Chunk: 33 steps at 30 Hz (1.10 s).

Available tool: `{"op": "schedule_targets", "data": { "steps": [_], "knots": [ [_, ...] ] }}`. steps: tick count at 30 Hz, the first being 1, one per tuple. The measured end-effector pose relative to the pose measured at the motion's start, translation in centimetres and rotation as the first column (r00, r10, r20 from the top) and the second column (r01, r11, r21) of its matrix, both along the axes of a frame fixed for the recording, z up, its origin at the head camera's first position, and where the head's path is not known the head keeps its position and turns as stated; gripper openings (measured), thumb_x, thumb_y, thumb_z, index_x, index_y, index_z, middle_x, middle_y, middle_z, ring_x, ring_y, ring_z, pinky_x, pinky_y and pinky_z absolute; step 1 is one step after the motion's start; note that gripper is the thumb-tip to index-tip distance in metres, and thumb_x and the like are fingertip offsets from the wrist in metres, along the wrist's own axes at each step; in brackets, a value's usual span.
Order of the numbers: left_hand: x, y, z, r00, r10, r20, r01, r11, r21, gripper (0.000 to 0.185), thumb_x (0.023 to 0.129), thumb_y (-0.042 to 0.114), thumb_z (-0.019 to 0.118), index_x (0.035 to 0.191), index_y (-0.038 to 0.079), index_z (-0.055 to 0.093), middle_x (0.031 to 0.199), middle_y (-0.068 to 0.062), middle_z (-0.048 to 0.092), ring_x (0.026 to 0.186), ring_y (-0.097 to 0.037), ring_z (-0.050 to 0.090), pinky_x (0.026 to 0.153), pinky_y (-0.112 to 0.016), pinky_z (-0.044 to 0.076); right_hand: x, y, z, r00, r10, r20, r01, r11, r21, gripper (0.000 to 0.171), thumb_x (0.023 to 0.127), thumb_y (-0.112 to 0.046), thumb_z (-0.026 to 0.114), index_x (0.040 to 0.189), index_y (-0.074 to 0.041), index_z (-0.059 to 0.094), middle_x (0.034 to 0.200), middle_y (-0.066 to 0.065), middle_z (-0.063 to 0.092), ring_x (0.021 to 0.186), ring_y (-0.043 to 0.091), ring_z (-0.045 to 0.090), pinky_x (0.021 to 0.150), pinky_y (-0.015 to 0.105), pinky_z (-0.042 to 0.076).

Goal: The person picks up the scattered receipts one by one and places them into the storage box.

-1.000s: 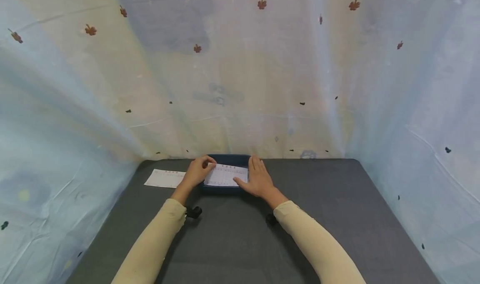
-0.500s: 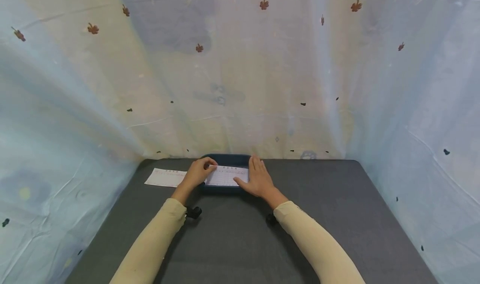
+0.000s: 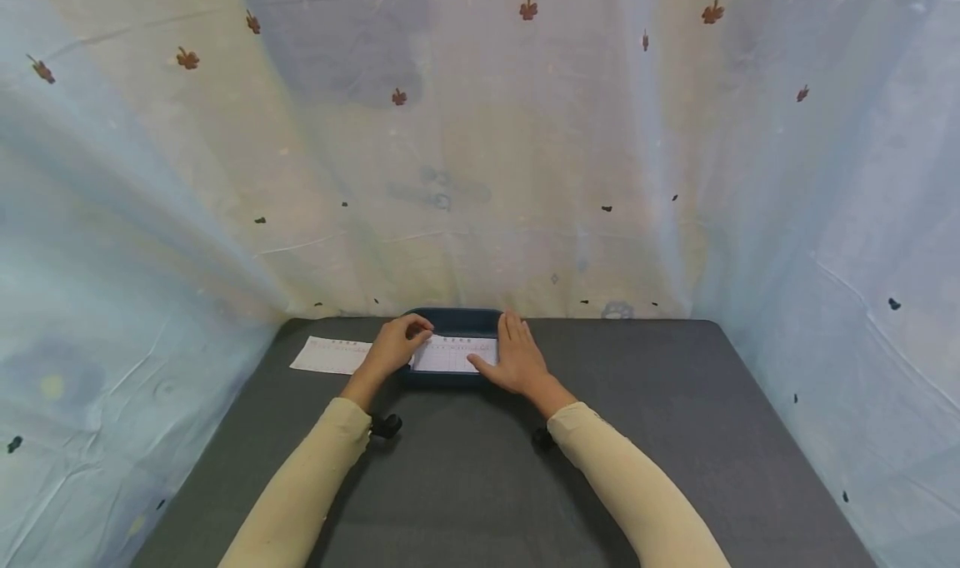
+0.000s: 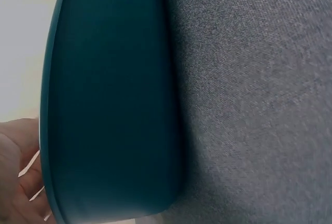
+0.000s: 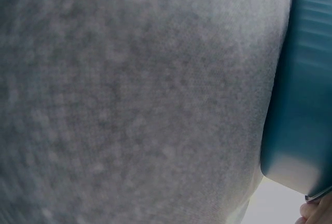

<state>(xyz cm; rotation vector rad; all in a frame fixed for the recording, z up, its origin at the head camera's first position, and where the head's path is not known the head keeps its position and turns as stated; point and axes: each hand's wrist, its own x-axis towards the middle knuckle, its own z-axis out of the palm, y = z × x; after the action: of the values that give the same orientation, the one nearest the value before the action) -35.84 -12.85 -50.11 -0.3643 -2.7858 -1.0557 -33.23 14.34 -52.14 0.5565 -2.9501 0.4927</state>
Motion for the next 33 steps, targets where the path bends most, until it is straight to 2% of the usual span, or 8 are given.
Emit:
{"op": "schedule_targets", "data": {
  "steps": [4, 10, 15, 22, 33],
  "knots": [
    [0.2, -0.4, -0.1, 1.0, -0.002, -0.017, 0.003, 1.0, 0.01, 0.013, 0.106, 0.023, 0.071, 0.115, 0.014, 0.077, 0.116, -0.008, 0.076, 0.112, -0.028, 0.07, 0.101, -0.05, 0.056, 0.0, 0.0, 0.0, 1.0, 0.003, 0.0, -0.003, 1.0, -0.009, 0.109, 0.102, -0.068, 0.053, 0.166, 0.013, 0.018, 0.175, 0.03, 0.014, 0.164, 0.043, 0.014, 0.134, 0.055, 0.014],
    [0.5, -1.4, -0.2, 0.999, -0.002, -0.05, 0.004, 0.999, 0.032, 0.014, 0.107, 0.021, 0.071, 0.117, 0.014, 0.076, 0.114, -0.008, 0.074, 0.105, -0.028, 0.067, 0.095, -0.05, 0.055, -0.1, 0.0, -0.1, 1.0, 0.009, 0.002, -0.009, 1.0, -0.004, 0.112, 0.102, -0.073, 0.05, 0.166, 0.012, 0.015, 0.176, 0.03, 0.012, 0.165, 0.042, 0.013, 0.134, 0.054, 0.013],
    [0.7, -2.4, 0.1, 0.999, 0.002, -0.048, 0.001, 0.998, 0.061, 0.016, 0.107, 0.023, 0.071, 0.12, 0.014, 0.075, 0.117, -0.007, 0.073, 0.109, -0.027, 0.067, 0.097, -0.05, 0.055, -0.3, 0.2, -0.6, 1.0, 0.016, -0.007, -0.016, 1.0, -0.017, 0.114, 0.101, -0.076, 0.047, 0.167, 0.011, 0.015, 0.176, 0.03, 0.012, 0.165, 0.043, 0.013, 0.134, 0.055, 0.013],
    [0.9, -4.2, 0.2, 0.997, 0.008, -0.082, -0.002, 0.998, 0.068, 0.019, 0.107, 0.022, 0.071, 0.121, 0.01, 0.075, 0.116, -0.009, 0.073, 0.107, -0.029, 0.067, 0.094, -0.05, 0.056, -0.2, 0.3, -0.6, 1.0, 0.018, -0.001, -0.018, 1.0, -0.022, 0.112, 0.102, -0.073, 0.051, 0.167, 0.011, 0.013, 0.176, 0.029, 0.01, 0.165, 0.041, 0.01, 0.134, 0.054, 0.01],
    [1.4, -7.8, -0.4, 0.996, 0.064, -0.058, -0.058, 0.993, 0.099, 0.019, 0.107, 0.022, 0.07, 0.121, 0.009, 0.073, 0.12, -0.013, 0.073, 0.113, -0.034, 0.069, 0.1, -0.055, 0.056, -0.1, 0.2, -0.4, 1.0, 0.018, -0.003, -0.018, 1.0, -0.018, 0.111, 0.102, -0.072, 0.05, 0.167, 0.01, 0.013, 0.176, 0.029, 0.011, 0.165, 0.042, 0.012, 0.134, 0.056, 0.012]
  ]
}}
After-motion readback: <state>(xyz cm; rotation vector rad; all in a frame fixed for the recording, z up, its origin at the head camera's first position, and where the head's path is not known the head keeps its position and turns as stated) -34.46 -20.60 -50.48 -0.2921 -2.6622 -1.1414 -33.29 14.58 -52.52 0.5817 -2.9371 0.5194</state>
